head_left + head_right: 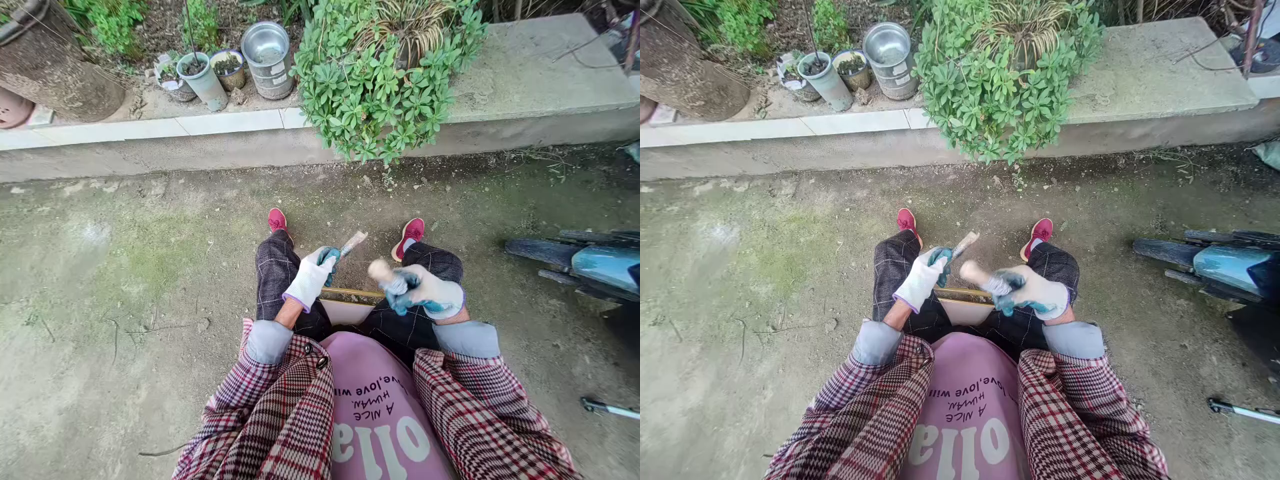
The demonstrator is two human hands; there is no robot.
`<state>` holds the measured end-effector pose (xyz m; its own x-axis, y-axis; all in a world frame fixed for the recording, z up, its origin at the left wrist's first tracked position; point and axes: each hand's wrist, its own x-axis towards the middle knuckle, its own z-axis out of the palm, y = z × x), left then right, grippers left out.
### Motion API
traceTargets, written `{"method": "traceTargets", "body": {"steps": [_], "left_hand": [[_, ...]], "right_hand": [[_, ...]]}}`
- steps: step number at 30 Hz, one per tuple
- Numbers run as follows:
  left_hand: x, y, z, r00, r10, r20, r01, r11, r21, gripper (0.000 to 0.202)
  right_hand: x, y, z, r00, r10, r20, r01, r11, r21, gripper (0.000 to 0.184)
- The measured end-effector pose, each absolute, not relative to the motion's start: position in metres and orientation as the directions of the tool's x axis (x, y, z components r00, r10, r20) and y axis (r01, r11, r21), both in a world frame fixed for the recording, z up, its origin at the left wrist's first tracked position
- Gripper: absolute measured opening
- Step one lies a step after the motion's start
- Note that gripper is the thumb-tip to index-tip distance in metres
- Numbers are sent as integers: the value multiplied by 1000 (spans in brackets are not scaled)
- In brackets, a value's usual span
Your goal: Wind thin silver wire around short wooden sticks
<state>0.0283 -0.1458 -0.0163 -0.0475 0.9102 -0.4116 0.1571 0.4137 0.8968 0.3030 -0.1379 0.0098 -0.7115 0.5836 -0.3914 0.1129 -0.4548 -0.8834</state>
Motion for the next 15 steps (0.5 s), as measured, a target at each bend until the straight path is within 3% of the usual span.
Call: {"method": "traceTargets", "body": {"steps": [3,5,7,10,13,15], "left_hand": [[41,-158,-14,-54,909,-414,132,417,899,26],[47,-168,-9,-53,915,-399,139,402,905,30],[50,-175,-1,-32,927,-373,164,373,913,26],[51,-181,12,42,948,-315,355,280,892,27],[47,-177,20,52,951,-306,569,223,792,31],[40,-169,18,5,957,-291,570,236,787,27]], "right_hand": [[293,-130,7,-363,889,-277,-317,-398,-861,51],[284,-119,-1,-76,955,-288,-291,-297,-910,50],[278,-107,-15,88,953,-290,-62,-285,-956,46],[274,-102,-39,52,955,-291,205,-296,-933,37],[271,-116,-54,-153,937,-315,392,-235,-889,24],[271,-130,-51,-286,902,-323,492,-151,-857,23]]}}
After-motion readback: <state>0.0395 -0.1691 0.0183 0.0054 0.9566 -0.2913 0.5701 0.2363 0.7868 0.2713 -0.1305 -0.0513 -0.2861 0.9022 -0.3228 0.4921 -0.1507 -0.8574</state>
